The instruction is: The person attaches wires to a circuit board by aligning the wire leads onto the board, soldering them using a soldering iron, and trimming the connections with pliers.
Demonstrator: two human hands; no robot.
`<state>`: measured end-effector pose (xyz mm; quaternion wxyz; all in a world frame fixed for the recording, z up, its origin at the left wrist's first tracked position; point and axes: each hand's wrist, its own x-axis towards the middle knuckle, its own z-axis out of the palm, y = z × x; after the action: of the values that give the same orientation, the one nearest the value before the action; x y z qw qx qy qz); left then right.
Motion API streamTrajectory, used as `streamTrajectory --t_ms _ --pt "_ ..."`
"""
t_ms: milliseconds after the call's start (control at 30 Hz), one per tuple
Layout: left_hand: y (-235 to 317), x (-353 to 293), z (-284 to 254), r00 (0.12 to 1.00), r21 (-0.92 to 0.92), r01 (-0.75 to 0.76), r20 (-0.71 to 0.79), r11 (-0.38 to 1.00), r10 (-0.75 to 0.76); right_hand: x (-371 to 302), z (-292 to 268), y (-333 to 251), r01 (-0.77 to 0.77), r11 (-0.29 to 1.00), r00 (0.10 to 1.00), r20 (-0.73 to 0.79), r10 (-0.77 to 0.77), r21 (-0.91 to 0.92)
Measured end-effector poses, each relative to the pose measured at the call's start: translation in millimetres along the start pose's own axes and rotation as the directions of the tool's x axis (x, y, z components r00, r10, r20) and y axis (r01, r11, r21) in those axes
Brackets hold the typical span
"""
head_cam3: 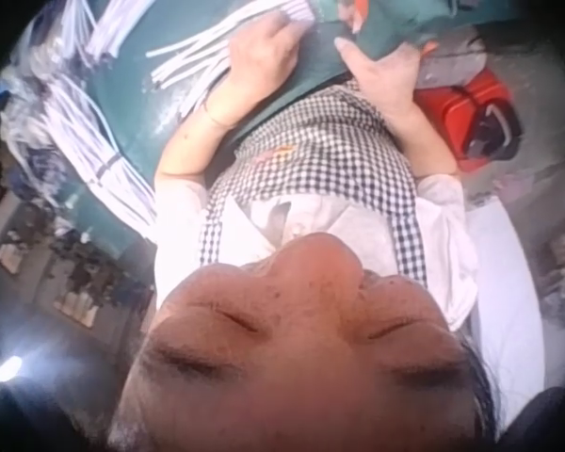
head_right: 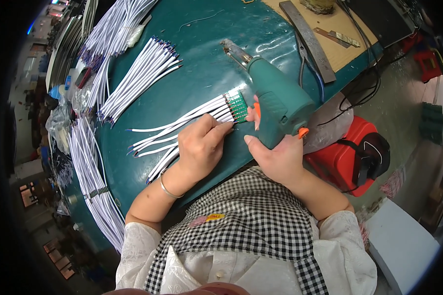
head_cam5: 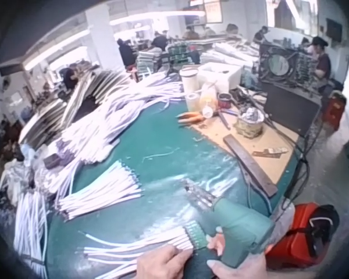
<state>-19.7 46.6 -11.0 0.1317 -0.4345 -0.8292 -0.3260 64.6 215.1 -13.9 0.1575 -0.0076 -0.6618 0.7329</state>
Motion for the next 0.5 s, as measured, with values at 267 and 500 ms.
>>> streamTrajectory --t_ms 267,500 --pt "1.8 2.4 -6.0 0.987 0.057 -0.033 0.156 0.998 0.023 -0.1 -3.1 7.0 0.017 1.0 1.0 -0.017 -0.017 0.007" --pt "-3.2 -5.1 5.5 0.995 -0.162 0.097 -0.015 0.982 -0.101 2.0 -0.4 10.1 0.024 1.0 1.0 -0.015 -0.024 0.015"
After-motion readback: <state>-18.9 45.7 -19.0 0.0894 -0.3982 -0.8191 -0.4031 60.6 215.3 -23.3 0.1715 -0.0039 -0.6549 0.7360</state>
